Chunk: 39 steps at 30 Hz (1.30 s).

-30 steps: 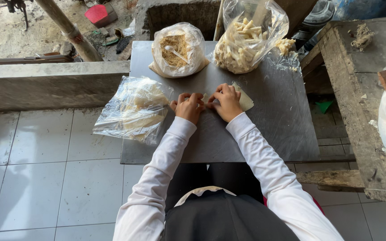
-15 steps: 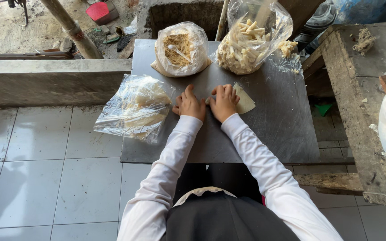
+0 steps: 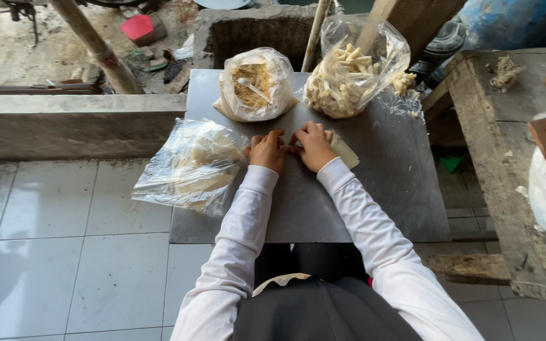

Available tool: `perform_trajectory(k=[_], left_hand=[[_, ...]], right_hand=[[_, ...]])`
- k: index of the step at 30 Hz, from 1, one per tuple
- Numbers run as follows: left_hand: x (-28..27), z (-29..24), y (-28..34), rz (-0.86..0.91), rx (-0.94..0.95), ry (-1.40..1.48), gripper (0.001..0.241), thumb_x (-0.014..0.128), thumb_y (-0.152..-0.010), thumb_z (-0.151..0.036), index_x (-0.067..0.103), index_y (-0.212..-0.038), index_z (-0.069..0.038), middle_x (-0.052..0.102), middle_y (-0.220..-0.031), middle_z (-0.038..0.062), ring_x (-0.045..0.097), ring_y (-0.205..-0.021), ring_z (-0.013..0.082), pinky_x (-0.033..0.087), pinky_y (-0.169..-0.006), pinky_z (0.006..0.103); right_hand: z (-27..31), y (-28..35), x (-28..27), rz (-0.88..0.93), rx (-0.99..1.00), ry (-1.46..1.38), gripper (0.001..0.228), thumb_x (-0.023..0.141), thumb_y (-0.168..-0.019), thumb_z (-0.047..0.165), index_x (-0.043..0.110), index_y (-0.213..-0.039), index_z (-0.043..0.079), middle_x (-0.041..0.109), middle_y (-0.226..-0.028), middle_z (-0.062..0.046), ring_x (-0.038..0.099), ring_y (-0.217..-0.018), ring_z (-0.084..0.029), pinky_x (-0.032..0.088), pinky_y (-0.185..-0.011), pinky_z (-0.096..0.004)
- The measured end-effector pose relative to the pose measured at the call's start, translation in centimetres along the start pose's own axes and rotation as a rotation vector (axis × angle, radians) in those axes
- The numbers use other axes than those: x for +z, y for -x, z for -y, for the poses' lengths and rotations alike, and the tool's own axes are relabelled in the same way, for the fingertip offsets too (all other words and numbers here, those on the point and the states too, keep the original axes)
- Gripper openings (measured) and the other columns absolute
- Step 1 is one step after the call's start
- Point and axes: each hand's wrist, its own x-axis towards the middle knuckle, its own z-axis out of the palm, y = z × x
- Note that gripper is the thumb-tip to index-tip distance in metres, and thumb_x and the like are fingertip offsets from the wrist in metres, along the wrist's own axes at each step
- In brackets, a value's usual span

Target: The person fills triangular wrappers with a granular mixture and small white sticks by hand, folds the wrappers into closed triangular shapes, and places the completed snacks into a clear plastic bag.

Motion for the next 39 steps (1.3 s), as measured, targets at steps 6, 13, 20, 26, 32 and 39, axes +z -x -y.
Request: perform_trajectory(k=[6,13,20,26,32,39], left_hand=[[-1.6,-3.1,-0.1,-0.150,-0.066,0.057,0.057,0.080,-0.085,-0.021,0.055,-0.135,-0.011,0.074,-0.106,0.002,0.063,-0.102,0.0272,0.038,-0.089,0.0491],[-1.1,-7.2,1.3,0.270,0.262,0.081,0.054,0.081,-0.083,-0.029,0.057,-0.131,-0.022,0.073,-0.106,-0.003,0.063,-0.106,0.0237,0.038,-0.090,0.0448],[1.3,-6.9,2.7,0.248,0.279,0.018,0.036,0.069,-0.096,-0.016,0.059,-0.130,-0.023,0.074,-0.093,-0.005,0.065,-0.099,0.0199,0.039,-0.090,0.0434],[1.0,-6.7,2.5,0.235,0.271,0.070,0.041,0.070,-0.089,-0.012,0.059,-0.127,-0.021,0.076,-0.094,-0.005,0.065,-0.094,0.0212,0.039,-0.087,0.0431],[0.8,-7.1,2.4,0.248,0.267,0.053,0.043,0.072,-0.086,-0.012,0.059,-0.126,-0.021,0.076,-0.092,-0.007,0.066,-0.094,0.0191,0.039,-0.088,0.0426],[1.0,-7.3,2.5,0.227,0.270,0.018,0.032,0.069,-0.095,-0.015,0.060,-0.126,-0.019,0.075,-0.087,-0.003,0.065,-0.093,0.0202,0.039,-0.089,0.0431]], right_hand=[[1.3,0.5,-2.5,-0.245,0.001,-0.017,0.007,0.069,-0.101,0.019,0.066,-0.102,0.012,0.065,-0.095,0.000,0.058,-0.091,-0.020,0.035,-0.086,-0.043],[-1.9,-4.1,-16.3,-0.917,-0.064,0.131,0.019,0.062,-0.111,0.026,0.059,-0.103,0.009,0.059,-0.102,-0.007,0.057,-0.097,-0.025,0.039,-0.090,-0.041],[0.6,2.4,-14.8,-0.519,-0.091,-0.189,0.011,0.078,-0.094,0.011,0.068,-0.094,0.005,0.063,-0.098,-0.007,0.060,-0.096,-0.028,0.049,-0.087,-0.039],[0.4,8.6,-7.6,-0.123,0.035,-0.181,0.024,0.084,-0.074,0.013,0.073,-0.095,0.005,0.066,-0.094,-0.012,0.065,-0.087,-0.034,0.051,-0.078,-0.044],[-1.7,9.7,-3.4,-0.311,0.088,-0.174,0.005,0.073,-0.092,0.006,0.070,-0.096,0.004,0.070,-0.097,-0.012,0.067,-0.087,-0.032,0.052,-0.079,-0.043],[-8.1,6.8,-6.1,-0.517,0.385,-0.675,0.006,0.067,-0.104,0.004,0.068,-0.104,-0.002,0.070,-0.090,-0.004,0.061,-0.079,-0.009,0.051,-0.072,-0.025]])
